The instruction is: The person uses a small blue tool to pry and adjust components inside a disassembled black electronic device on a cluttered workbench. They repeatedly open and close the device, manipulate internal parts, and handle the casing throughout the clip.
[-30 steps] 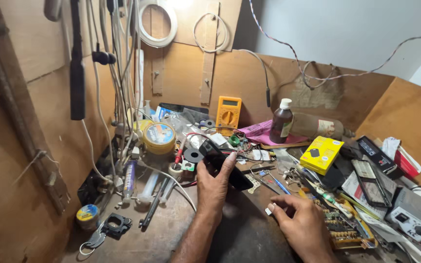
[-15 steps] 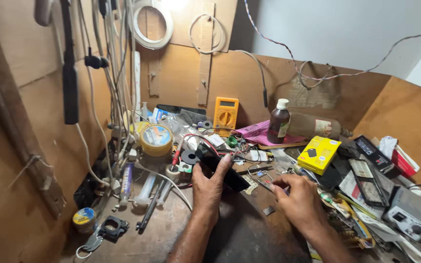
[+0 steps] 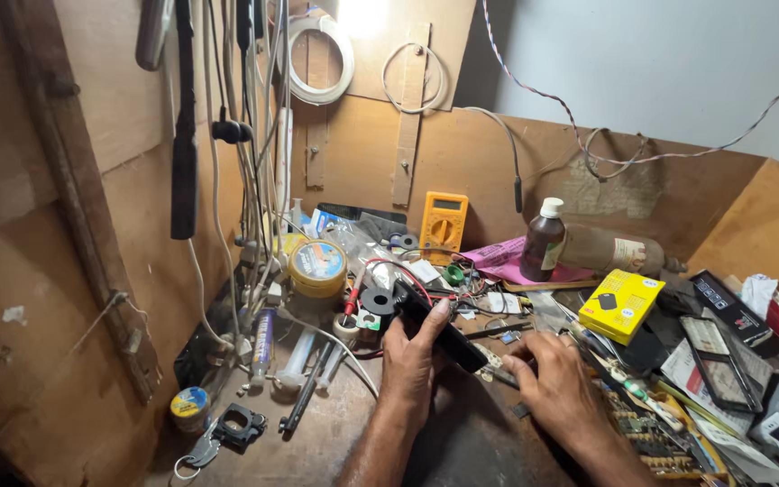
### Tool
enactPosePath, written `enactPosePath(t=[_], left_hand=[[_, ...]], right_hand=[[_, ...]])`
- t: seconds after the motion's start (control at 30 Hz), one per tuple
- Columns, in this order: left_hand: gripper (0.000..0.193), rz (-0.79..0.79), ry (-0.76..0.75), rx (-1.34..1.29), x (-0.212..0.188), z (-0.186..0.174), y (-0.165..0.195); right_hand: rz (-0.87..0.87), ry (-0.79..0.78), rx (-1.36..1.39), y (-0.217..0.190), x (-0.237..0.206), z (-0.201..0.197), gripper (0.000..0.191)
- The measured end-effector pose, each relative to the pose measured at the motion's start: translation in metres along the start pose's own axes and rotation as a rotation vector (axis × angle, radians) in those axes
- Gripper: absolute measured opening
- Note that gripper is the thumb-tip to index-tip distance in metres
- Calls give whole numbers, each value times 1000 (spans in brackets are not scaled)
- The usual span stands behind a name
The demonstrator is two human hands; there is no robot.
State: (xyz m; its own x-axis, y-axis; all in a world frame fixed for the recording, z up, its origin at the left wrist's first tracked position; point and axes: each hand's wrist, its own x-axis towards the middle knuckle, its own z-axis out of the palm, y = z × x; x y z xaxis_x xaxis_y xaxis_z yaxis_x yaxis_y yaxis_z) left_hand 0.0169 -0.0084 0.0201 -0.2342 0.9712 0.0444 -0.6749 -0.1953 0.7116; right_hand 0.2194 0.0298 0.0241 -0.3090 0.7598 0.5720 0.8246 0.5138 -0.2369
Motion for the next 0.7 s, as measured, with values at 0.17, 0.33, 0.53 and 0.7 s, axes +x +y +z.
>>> enactPosePath(t=[0.17,0.33,0.53,0.7], left_hand=[[45,-38,-30,-85,3,-3,-3],[45,-72,-7,-70,6,-5,-4],[50,-55,-33,-99,7,-6,-5],[45,-64,-6,-82,5,-5,-4]], right_hand=[[78,-145,112,-24,-3,-15,26],[69,-189,107,-22,-6,-16,22],[178,-81,341,-9,-1,-15,18],[413,-159,668,-26,4,-32,21]])
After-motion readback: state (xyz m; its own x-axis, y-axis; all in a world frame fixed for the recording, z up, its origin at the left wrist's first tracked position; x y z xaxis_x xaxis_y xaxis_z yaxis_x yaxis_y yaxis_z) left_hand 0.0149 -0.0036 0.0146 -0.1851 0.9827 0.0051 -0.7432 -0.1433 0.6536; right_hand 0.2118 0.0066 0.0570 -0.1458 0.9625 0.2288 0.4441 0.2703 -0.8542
